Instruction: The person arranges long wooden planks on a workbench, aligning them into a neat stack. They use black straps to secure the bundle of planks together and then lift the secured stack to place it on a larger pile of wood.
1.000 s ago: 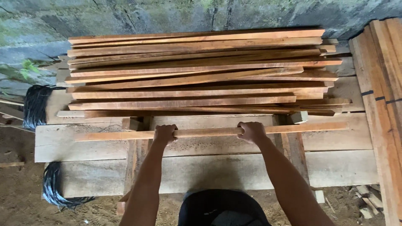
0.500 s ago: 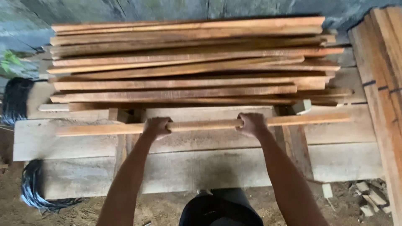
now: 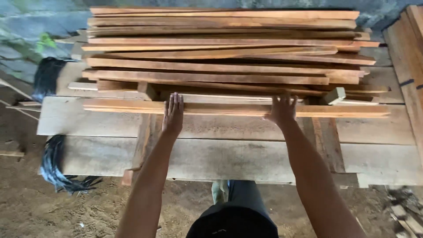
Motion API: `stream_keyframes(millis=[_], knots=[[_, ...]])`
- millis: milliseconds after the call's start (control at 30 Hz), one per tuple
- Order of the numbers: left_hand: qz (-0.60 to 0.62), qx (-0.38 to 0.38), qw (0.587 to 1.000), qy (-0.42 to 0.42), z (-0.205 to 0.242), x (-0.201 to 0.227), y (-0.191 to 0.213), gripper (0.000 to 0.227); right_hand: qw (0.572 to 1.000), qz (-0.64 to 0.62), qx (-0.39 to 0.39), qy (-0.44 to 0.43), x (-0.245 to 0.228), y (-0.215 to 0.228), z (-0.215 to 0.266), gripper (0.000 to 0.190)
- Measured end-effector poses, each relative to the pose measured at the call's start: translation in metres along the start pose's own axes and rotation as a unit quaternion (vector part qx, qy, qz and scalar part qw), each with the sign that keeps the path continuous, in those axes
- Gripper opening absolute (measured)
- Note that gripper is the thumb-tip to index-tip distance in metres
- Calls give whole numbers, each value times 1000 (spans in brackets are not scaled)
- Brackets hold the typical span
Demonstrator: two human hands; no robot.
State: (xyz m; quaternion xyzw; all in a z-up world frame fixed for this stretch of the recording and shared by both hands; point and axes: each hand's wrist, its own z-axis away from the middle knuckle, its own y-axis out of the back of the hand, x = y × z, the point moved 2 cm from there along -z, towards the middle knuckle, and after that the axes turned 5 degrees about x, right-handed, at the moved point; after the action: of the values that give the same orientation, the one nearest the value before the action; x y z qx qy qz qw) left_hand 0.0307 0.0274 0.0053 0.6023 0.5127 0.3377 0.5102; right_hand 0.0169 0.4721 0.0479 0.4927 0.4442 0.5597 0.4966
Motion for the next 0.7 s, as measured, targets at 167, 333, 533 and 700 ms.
stream_keyframes(millis=[167, 333, 533, 700], knots=[[41, 58, 997, -8, 31, -13, 8, 83, 998, 15, 59, -3, 3, -39, 4, 120], [31, 27, 999, -1, 31, -4, 2, 82, 980, -30, 177, 90, -2, -55, 30, 96], [48, 75, 995, 44, 31, 1, -6, 74, 965, -84, 236, 81, -7, -44, 29, 81], [-7, 13, 1000, 18, 27, -4, -2, 80, 979, -82, 163, 92, 0, -57, 7, 75]])
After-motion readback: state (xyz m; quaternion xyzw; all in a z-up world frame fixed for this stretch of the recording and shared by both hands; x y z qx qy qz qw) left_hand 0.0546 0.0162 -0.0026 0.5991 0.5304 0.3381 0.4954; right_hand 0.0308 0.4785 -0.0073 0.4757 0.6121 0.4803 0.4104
